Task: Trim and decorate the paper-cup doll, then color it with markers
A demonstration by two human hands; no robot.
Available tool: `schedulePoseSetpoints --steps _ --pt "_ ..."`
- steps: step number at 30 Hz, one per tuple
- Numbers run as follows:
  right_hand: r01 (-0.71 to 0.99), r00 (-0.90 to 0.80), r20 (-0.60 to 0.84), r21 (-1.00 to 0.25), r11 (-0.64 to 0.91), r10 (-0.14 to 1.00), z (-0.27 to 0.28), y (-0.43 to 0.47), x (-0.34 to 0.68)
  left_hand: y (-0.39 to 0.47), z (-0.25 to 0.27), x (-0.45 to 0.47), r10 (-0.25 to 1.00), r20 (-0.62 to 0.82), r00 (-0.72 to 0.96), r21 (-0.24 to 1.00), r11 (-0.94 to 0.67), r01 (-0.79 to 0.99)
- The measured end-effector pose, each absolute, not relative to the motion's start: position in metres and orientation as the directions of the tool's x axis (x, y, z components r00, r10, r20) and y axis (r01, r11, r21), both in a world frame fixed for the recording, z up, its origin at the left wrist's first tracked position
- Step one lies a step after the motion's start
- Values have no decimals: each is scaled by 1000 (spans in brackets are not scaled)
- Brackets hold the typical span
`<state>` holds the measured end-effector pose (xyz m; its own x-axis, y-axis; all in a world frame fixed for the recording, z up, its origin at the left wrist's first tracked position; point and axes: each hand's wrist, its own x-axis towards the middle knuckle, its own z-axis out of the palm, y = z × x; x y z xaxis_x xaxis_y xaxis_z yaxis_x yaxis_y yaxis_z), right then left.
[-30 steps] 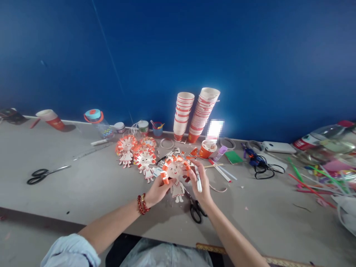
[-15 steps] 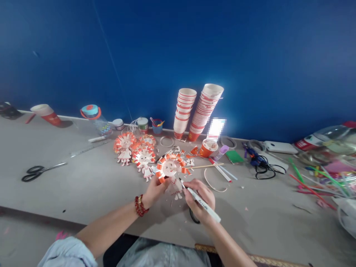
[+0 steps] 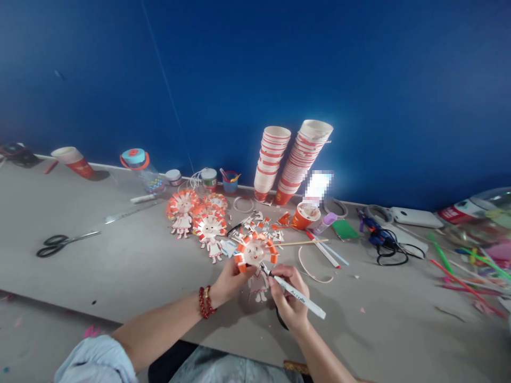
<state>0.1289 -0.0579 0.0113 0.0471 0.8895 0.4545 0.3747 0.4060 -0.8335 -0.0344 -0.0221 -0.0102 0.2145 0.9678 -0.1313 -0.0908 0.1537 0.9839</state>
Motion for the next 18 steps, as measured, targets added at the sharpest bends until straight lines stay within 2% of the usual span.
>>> schedulePoseSetpoints --steps 9,18 --pt "330 87 356 -892 310 930 -1 -58 131 -25 -13 -35 952 -141 272 975 182 -131" --pt "386 72 394 -858 338 916 8 -57 129 -26 -12 -37 951 -141 274 977 178 -115"
